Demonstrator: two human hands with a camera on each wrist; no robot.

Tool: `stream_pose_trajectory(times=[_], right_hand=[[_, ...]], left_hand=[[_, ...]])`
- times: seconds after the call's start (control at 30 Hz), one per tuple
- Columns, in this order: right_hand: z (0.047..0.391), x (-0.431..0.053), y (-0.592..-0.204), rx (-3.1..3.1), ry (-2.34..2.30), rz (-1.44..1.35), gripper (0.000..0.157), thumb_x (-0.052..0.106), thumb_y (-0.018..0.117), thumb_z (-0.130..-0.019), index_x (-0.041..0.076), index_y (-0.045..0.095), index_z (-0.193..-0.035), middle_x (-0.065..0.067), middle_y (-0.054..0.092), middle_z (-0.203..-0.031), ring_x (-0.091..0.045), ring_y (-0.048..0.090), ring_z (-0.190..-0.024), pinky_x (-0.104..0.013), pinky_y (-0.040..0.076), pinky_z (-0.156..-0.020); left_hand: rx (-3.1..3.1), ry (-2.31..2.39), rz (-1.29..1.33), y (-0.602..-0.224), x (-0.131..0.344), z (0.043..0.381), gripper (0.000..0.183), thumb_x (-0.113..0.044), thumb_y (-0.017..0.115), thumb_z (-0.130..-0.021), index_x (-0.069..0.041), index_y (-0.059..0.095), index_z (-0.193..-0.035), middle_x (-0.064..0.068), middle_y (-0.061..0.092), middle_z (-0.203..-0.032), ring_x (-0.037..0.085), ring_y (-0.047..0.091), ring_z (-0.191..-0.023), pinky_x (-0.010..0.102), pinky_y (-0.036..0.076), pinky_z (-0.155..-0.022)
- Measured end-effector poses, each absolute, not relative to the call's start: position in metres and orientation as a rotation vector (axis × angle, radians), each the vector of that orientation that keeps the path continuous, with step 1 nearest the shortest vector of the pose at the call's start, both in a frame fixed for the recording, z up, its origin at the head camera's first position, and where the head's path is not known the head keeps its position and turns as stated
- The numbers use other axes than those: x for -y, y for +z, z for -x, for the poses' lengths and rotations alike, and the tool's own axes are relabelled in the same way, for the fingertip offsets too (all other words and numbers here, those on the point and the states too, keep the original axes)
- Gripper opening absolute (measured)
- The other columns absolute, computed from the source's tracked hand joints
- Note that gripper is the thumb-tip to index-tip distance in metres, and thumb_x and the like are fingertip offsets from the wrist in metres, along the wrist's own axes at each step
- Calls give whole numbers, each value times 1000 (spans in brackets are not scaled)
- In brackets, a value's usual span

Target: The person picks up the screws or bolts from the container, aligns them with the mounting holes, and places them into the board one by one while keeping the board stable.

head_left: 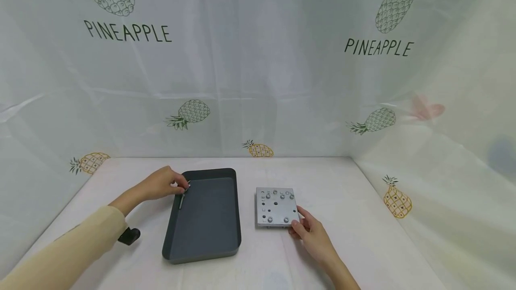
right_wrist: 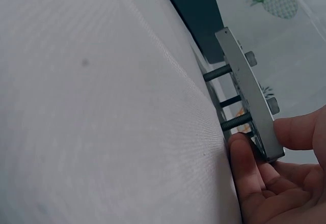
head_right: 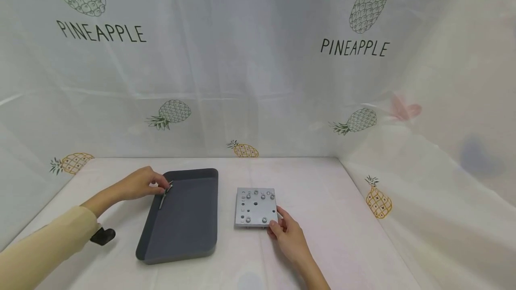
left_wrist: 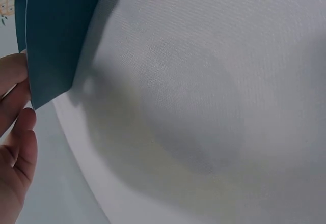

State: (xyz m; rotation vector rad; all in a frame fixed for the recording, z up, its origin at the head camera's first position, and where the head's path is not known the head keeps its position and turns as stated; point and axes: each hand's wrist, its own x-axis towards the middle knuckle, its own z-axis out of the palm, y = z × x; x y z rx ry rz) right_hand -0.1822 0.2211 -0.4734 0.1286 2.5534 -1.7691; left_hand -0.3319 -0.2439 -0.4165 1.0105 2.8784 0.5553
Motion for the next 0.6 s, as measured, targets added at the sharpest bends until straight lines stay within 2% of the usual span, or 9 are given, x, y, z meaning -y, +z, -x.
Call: stream_pose_trajectory(times=[0.2,0.4,0.6], right_hand=[[182,-221,-474,-2550,-1773,-136,57,10,61,-108,0,41,-160,-11,72,-104,-20,71,-95,-25,60,-84],[182,-221,-472,-2553,-1775,-131,57,10,61,-108,-1,41,-160,-11,72,-105,-20,70,-95,-26,60,-84],[182,-220,-472,-2558,-1765,-145,57,11,61,-108,0,41,-160,-11,72,-106,-19,70,-95,-26,60,-84]], left_hand=[[-2891,470,-970,-416,239,330,8,-16,81,-94,-19,84,-101,-11,76,-98,14,60,-92,42,50,-84],[-2878,366,-975,-413,234,329,7,-14,83,-91,-19,84,-97,-12,74,-92,15,60,-90,45,52,-86],[-2845,355,-966,-410,228,329,9,-7,82,-90,-15,83,-94,-6,76,-94,14,68,-88,42,58,-82]])
